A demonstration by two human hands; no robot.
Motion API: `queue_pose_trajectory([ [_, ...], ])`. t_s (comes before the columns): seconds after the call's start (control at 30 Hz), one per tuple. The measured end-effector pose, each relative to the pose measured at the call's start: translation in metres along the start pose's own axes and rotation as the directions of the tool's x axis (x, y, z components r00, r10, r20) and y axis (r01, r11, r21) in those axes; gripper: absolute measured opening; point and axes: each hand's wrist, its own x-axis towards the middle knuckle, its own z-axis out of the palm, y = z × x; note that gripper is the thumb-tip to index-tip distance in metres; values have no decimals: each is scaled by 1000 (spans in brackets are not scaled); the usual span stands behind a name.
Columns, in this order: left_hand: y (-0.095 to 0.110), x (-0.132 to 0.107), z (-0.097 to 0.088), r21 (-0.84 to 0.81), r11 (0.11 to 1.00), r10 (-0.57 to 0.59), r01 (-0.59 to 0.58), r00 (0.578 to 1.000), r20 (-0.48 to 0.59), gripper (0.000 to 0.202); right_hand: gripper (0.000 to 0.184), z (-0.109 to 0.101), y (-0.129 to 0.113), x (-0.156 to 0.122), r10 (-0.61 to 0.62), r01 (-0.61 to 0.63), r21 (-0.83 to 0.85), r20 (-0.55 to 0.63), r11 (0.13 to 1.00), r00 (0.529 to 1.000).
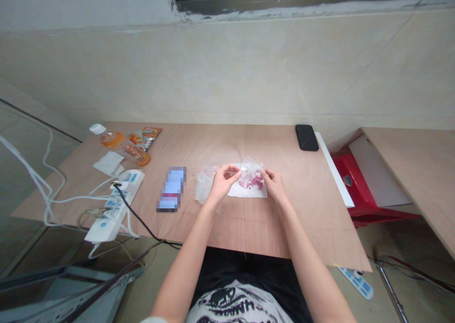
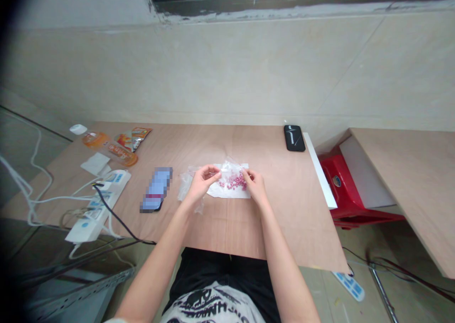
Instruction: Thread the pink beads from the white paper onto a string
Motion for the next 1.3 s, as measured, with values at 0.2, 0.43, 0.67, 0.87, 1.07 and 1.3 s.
queue_pose_trajectory([
  [0.2, -4, -25, -2, -130, 987, -94, 92, 996, -7, 30, 55, -10, -33, -21, 50, -107, 285, 202, 952, 978],
  [0.43, -11, -26, -8, -135, 984, -123, 114, 991, -61, 41, 33, -23, -59, -37, 33, -81, 113, 371, 990, 928],
  [0.67, 13, -49, 2, 410, 908, 205, -85, 944, -260, 25, 29, -16, -64, -57, -17, -23, 142, 279, 990, 960],
  [0.87, 20, -75, 25, 237, 969, 76, -61, 996, -56, 18, 30, -4, -64, -81, -46, 26, 107, 196, 994, 980],
  [1.07, 11, -82, 24, 199, 980, 37, -27, 998, -47, 17, 31, 5, -58, -81, -117, 129, -41, 219, 991, 969],
  [1.3, 11, -83, 15, 241, 970, 24, -25, 1000, 8, 17, 31, 9, -62, -85, -138, 164, -65, 292, 984, 946],
])
